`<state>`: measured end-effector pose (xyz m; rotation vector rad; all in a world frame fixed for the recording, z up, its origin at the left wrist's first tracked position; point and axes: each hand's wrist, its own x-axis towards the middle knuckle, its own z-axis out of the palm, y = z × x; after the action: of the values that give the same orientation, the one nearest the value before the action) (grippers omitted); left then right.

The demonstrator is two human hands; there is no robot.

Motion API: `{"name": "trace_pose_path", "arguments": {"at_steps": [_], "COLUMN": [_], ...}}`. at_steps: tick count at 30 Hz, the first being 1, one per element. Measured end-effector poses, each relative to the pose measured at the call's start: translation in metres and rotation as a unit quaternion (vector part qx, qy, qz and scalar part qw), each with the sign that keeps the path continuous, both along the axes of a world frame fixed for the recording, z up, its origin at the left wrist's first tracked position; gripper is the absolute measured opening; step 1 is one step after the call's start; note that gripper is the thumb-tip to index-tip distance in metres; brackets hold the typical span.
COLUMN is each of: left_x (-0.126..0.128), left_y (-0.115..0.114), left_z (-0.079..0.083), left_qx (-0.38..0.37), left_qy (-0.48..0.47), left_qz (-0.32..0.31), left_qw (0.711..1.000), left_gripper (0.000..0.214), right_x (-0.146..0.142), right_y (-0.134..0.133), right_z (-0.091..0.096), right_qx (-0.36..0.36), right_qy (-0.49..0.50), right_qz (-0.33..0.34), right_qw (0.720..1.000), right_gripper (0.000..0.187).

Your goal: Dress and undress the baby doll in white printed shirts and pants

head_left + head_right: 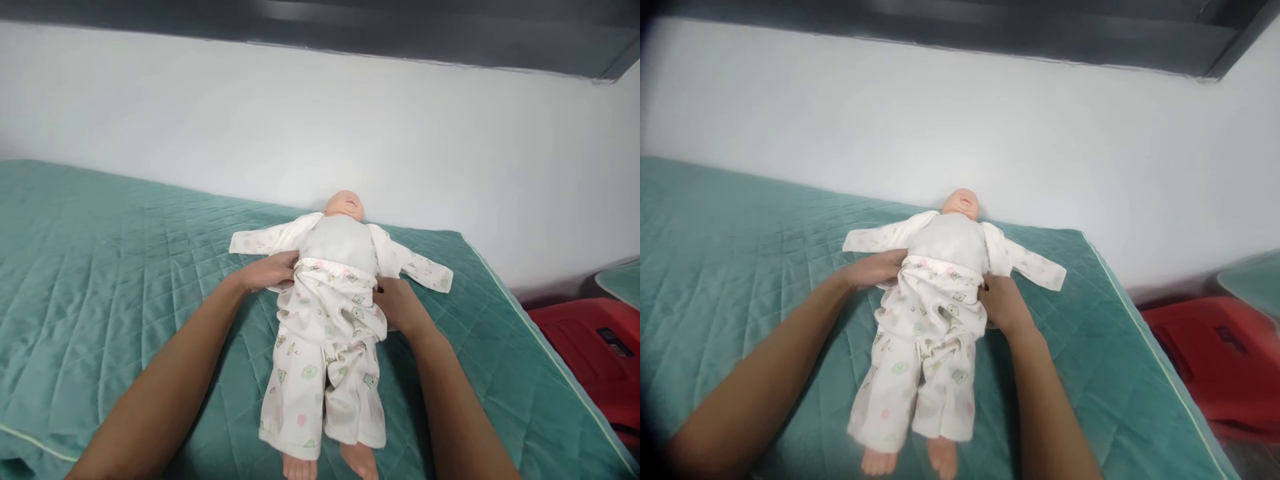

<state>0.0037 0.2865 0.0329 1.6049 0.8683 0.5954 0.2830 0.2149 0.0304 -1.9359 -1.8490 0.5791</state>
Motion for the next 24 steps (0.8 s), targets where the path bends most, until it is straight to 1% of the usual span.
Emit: {"name": "trace_pose_path", "arguments": {"at_steps": [3,4,7,10,12,14,17,20,24], "left_x": [0.001,0.002,0.005,0.008,0.009,0.01,0.012,0.015,0.017], "left_y": [0.0,0.0,0.0,0.002,0.004,0.006,0.006,0.005,0.005], "left_z": [0.001,0.001,-0.003,-0.011,-0.017,-0.021,-0.022,-0.02,-0.018], "left_qx": [-0.049,-0.052,-0.048,-0.067,-0.09,-0.11,-0.129,-0.14,-0.147], "left_qy": [-0.016,-0.026,-0.061,-0.107,-0.136,-0.158,-0.186,-0.202,-0.189], "left_qz": [-0.061,-0.06,-0.025,-0.003,0.011,0.029,0.037,0.041,0.055], "left_qw": [0.997,0.997,0.997,0.992,0.987,0.981,0.973,0.968,0.969], "left_gripper": [0.048,0.051,0.059,0.063,0.06,0.056,0.053,0.05,0.046], "right_x": [-0.002,-0.003,-0.002,0.001,0.002,0.004,0.005,0.003,-0.001], "right_y": [0.001,0.002,0.003,0.002,0.001,0.0,-0.002,-0.003,-0.003], "right_z": [-0.001,-0.002,-0.004,-0.007,-0.008,-0.008,-0.008,-0.008,-0.007], "right_qx": [0.014,0.015,0.011,0.023,0.028,0.02,0.005,-0.006,-0.007], "right_qy": [-0.012,-0.005,0.051,0.153,0.24,0.323,0.413,0.462,0.493], "right_qz": [-0.009,-0.022,-0.06,-0.046,-0.02,0.002,0.021,0.029,0.017], "right_qw": [1.0,1.0,0.997,0.987,0.97,0.946,0.91,0.886,0.87], "right_gripper": [0.02,0.017,0.009,0.013,0.019,0.024,0.027,0.031,0.038]}}
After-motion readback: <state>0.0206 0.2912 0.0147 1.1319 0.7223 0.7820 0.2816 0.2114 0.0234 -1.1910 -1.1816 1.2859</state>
